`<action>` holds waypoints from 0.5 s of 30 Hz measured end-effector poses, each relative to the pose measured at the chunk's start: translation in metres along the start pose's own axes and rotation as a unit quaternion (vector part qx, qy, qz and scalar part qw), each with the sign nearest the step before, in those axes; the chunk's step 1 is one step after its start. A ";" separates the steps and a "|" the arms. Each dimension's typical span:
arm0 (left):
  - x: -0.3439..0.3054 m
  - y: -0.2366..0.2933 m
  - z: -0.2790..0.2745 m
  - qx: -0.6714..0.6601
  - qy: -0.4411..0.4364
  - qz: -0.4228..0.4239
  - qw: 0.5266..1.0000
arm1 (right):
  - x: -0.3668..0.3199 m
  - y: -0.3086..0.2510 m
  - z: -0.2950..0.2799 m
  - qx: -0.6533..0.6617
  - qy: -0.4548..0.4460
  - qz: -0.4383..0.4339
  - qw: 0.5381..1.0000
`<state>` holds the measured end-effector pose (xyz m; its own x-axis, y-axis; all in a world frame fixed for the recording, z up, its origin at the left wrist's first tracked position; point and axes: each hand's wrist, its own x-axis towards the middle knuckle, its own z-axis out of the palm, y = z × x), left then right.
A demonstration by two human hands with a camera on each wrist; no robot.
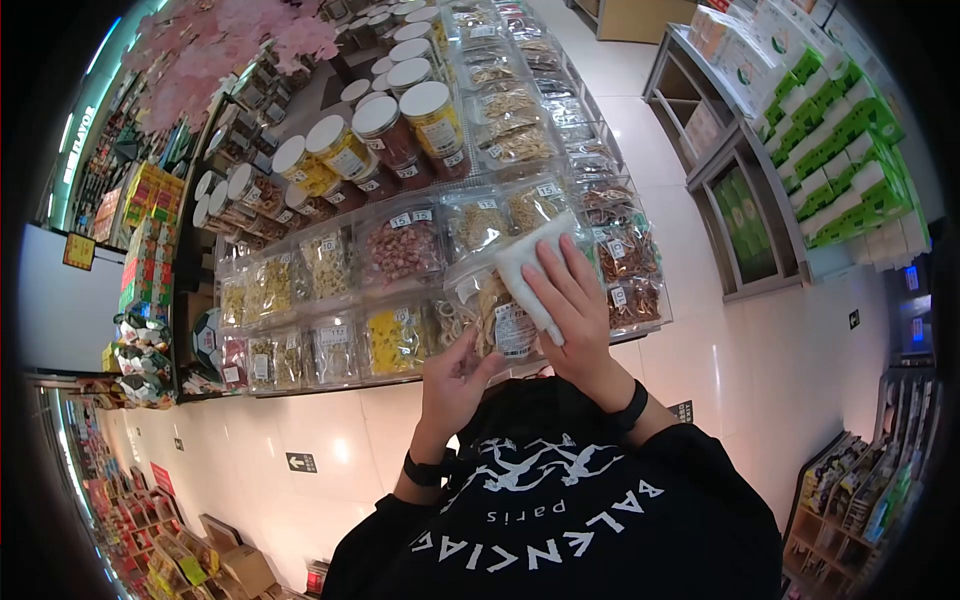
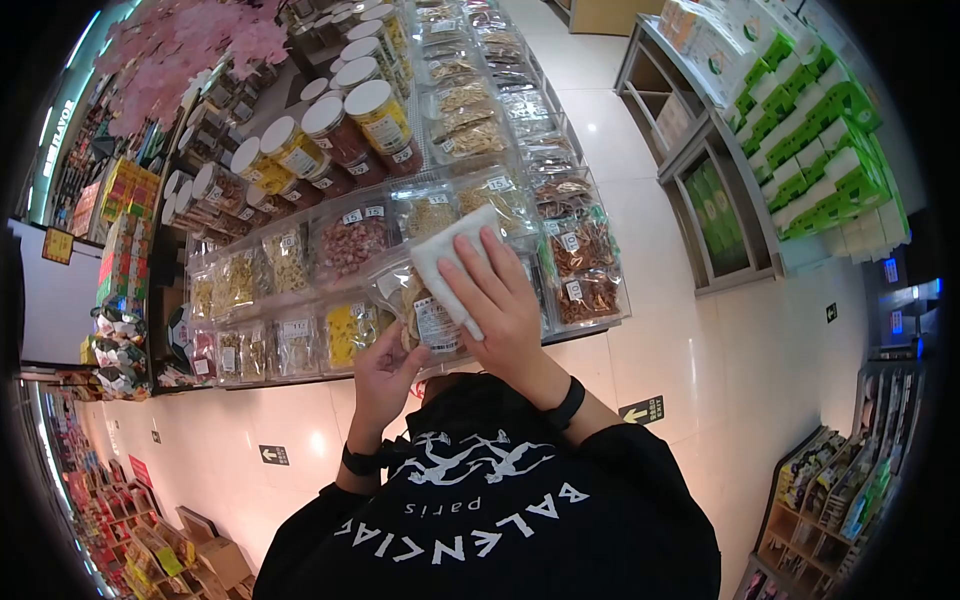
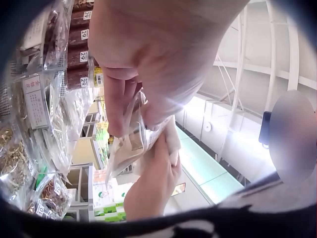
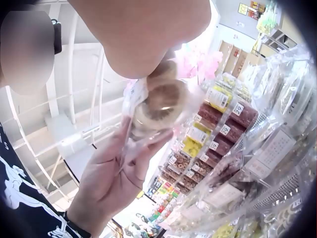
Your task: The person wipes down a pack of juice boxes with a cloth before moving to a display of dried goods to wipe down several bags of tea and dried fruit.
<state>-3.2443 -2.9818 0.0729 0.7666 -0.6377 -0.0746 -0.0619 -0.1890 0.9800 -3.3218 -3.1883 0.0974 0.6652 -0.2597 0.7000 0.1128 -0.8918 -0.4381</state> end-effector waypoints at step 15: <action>0.023 0.021 -0.009 -0.210 0.129 0.060 0.967 | -0.021 -0.001 -0.022 0.078 -0.168 -0.122 0.975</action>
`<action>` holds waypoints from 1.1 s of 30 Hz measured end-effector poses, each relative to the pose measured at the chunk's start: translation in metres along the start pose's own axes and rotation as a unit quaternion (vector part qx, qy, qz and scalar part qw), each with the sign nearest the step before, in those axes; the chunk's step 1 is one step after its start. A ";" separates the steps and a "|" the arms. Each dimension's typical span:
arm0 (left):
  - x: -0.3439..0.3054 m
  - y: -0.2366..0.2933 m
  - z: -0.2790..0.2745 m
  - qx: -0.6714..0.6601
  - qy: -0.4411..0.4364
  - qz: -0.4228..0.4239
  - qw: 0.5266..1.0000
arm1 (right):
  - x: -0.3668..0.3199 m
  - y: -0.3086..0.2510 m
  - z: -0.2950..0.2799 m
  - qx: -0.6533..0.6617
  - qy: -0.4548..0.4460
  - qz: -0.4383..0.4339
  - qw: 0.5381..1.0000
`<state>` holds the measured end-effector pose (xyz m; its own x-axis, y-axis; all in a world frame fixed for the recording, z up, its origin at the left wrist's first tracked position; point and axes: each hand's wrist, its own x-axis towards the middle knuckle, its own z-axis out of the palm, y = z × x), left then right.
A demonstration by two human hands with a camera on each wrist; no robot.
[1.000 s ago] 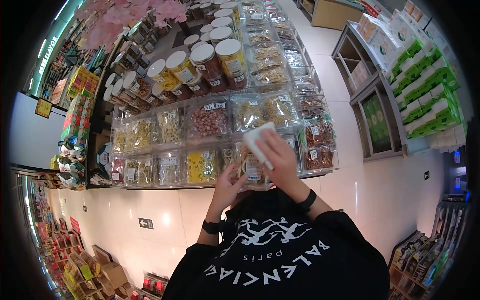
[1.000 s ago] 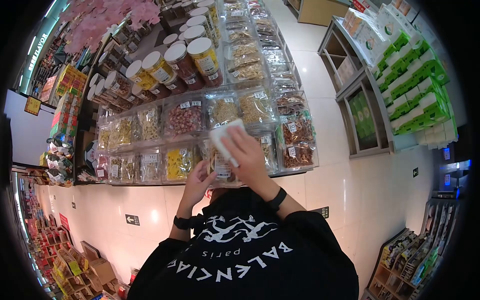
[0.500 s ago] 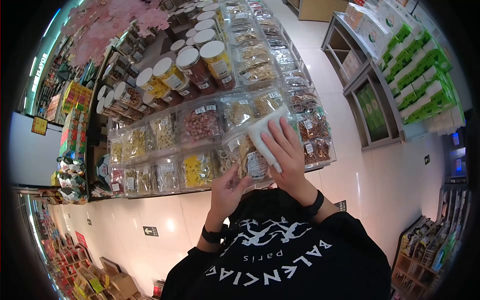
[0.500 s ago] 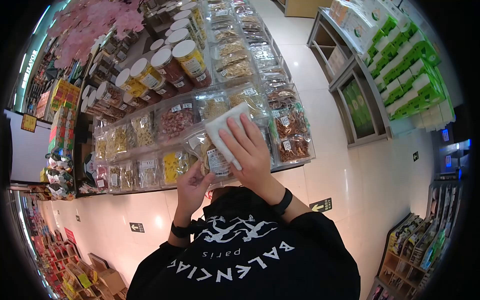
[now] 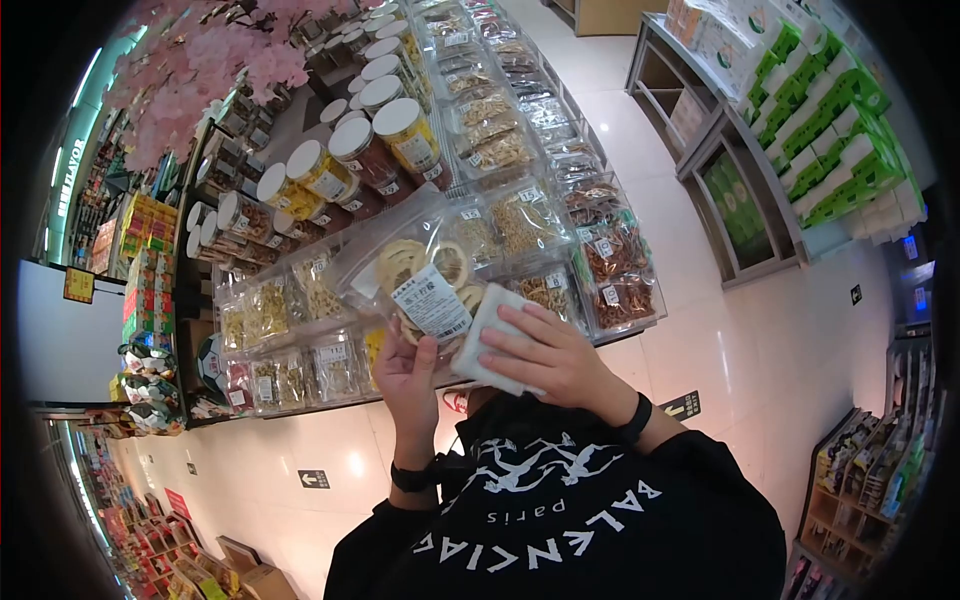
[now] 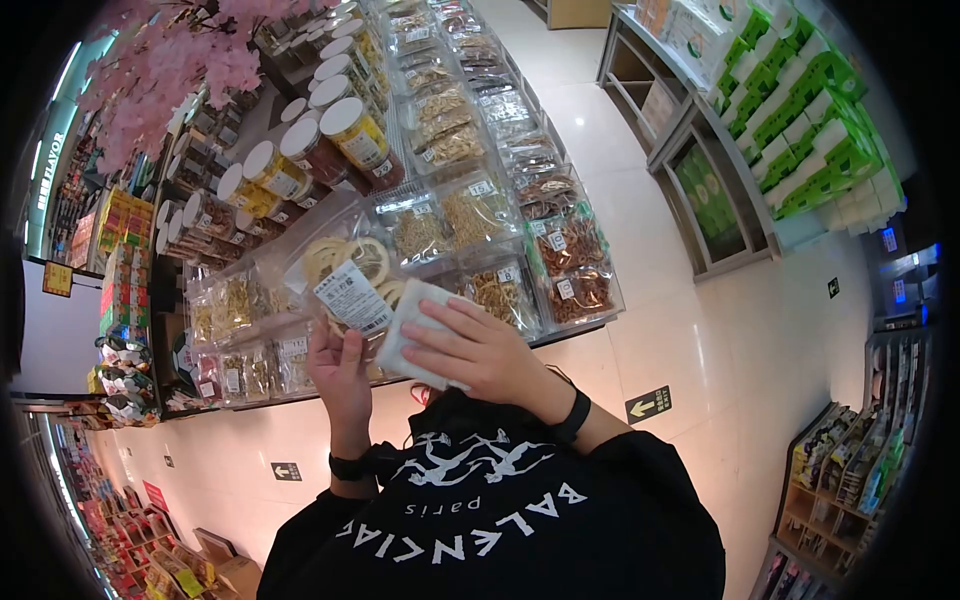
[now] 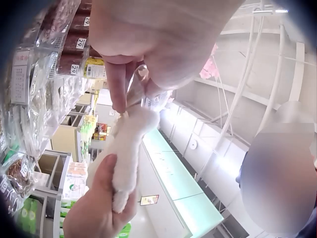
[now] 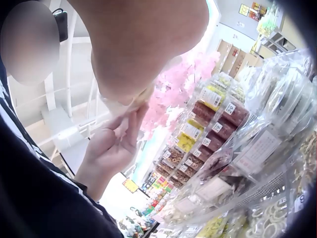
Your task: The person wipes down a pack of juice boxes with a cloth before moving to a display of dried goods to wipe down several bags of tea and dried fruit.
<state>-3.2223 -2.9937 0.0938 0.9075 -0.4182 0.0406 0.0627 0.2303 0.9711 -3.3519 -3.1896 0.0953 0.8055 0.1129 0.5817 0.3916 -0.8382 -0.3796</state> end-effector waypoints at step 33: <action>-0.008 0.029 0.062 -0.214 -0.169 -0.009 0.962 | 0.040 -0.019 -0.019 0.183 0.095 -0.022 0.978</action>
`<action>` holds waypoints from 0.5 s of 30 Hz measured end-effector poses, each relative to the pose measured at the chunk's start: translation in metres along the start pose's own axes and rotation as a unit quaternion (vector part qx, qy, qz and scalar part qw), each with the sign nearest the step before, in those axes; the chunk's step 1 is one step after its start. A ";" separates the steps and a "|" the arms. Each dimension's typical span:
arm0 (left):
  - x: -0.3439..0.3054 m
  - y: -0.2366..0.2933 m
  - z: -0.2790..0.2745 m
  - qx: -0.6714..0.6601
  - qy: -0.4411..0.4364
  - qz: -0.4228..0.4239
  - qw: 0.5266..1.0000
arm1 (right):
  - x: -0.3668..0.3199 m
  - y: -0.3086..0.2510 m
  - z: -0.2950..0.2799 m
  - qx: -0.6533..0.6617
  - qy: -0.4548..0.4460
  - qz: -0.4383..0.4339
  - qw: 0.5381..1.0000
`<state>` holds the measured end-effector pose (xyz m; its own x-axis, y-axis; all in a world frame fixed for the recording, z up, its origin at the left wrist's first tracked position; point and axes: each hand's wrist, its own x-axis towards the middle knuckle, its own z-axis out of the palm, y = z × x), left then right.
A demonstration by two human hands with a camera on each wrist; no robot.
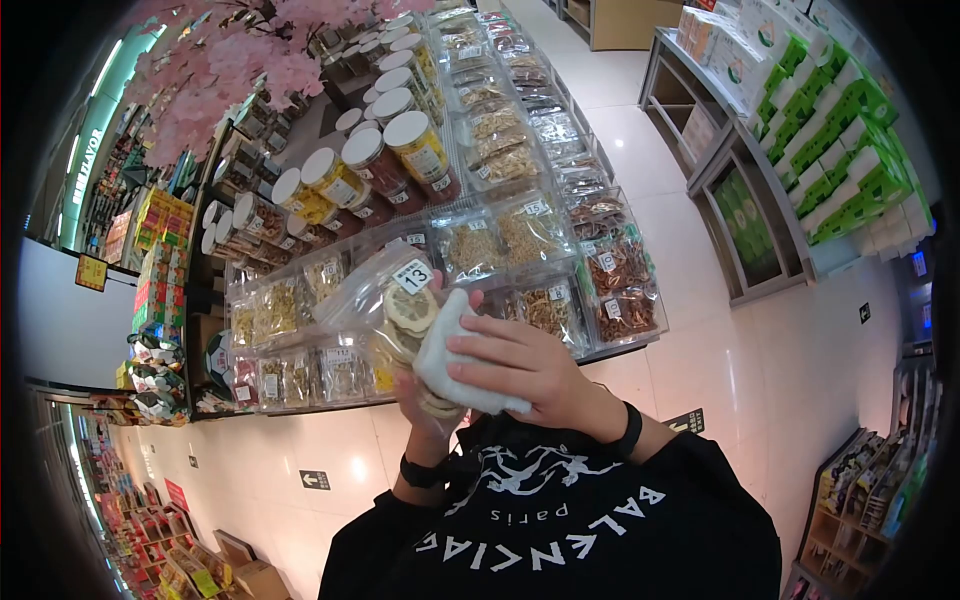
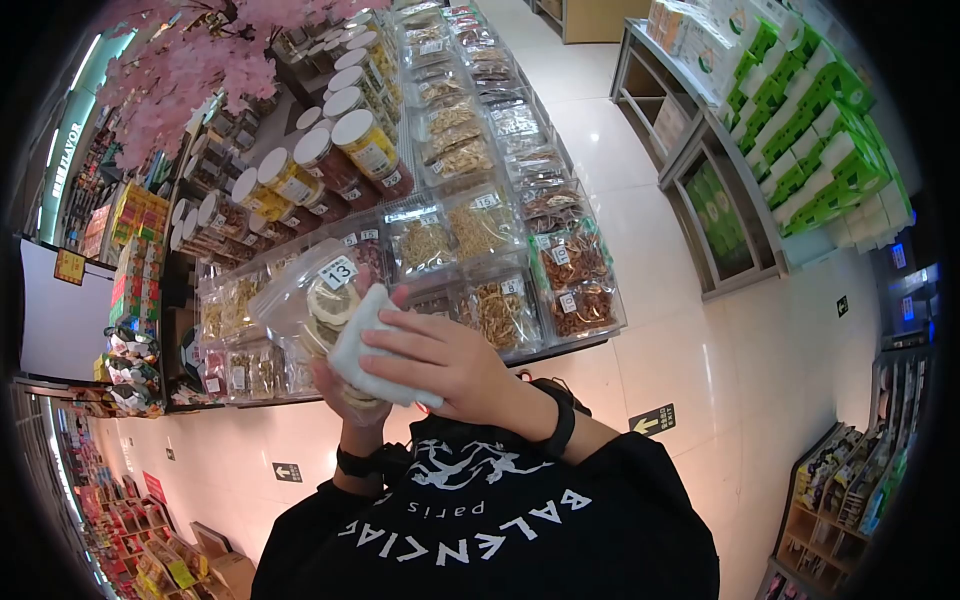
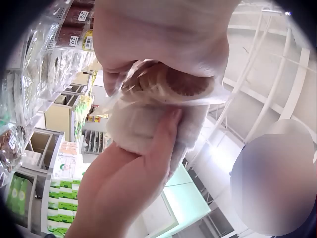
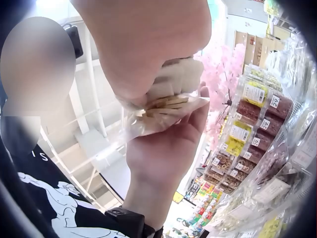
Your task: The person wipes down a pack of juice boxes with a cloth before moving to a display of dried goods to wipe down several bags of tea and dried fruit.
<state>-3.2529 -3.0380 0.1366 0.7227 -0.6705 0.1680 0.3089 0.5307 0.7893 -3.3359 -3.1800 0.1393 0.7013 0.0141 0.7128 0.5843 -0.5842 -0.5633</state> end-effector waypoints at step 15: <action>0.016 -0.021 -0.023 -0.038 0.017 -0.278 0.960 | -0.003 -0.008 0.006 -0.036 -0.044 -0.047 0.997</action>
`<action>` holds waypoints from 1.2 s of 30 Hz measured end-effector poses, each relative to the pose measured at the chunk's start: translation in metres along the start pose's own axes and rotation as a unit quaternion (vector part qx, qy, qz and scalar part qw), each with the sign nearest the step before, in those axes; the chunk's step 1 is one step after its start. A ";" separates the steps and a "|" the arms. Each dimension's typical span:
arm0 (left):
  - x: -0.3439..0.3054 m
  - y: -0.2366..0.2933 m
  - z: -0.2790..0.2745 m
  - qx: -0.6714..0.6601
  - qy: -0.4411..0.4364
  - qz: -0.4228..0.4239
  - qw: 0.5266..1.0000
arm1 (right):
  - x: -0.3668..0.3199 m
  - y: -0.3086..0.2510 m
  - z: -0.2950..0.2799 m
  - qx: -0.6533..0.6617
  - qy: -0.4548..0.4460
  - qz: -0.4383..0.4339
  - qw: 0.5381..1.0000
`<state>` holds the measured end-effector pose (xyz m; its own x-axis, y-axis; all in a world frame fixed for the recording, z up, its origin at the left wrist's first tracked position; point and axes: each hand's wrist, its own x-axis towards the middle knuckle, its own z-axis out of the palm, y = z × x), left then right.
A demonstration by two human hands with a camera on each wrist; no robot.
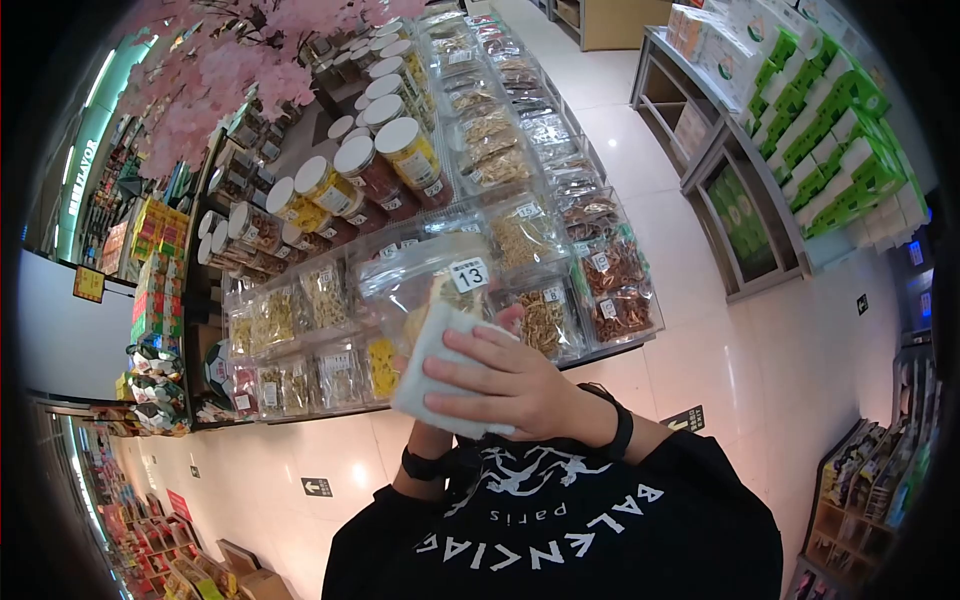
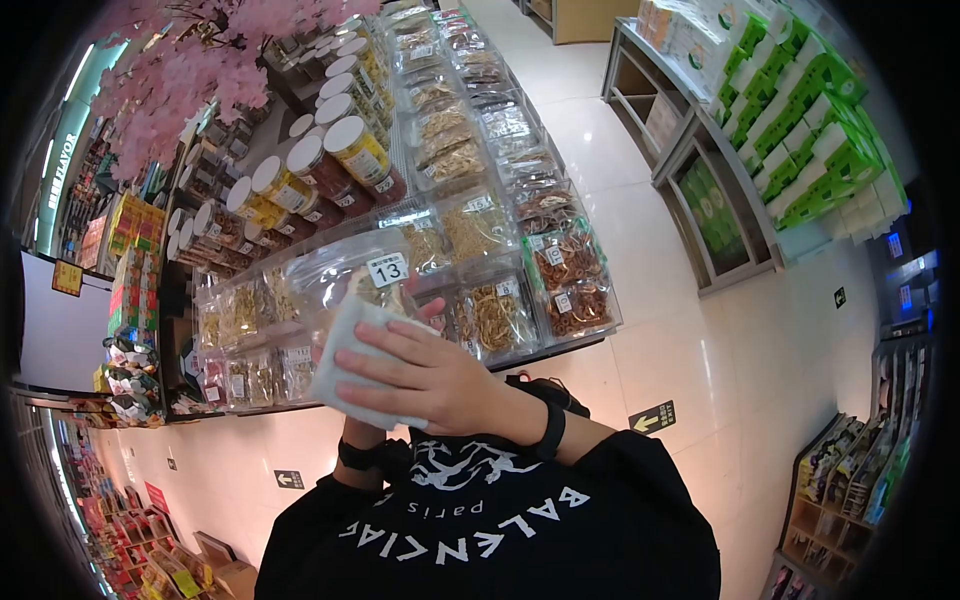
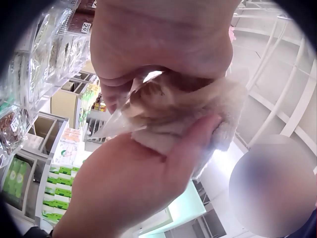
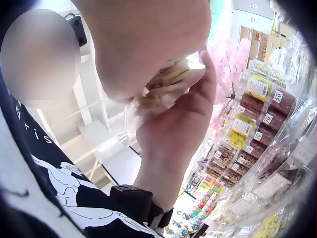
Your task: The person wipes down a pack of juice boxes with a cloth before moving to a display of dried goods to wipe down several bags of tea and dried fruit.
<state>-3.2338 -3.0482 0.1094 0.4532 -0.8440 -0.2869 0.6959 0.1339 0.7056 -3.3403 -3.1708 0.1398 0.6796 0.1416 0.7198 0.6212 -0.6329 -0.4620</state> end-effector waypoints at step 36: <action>-0.013 -0.053 -0.063 0.204 -0.064 0.053 0.975 | -0.011 0.036 -0.015 0.052 0.056 0.086 0.993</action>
<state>-3.2411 -3.0117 0.0346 0.4181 -0.8985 -0.1336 0.3573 0.0275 0.9336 -3.3313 -3.2061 0.1229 0.7352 -0.0518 0.6758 0.5401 -0.5576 -0.6303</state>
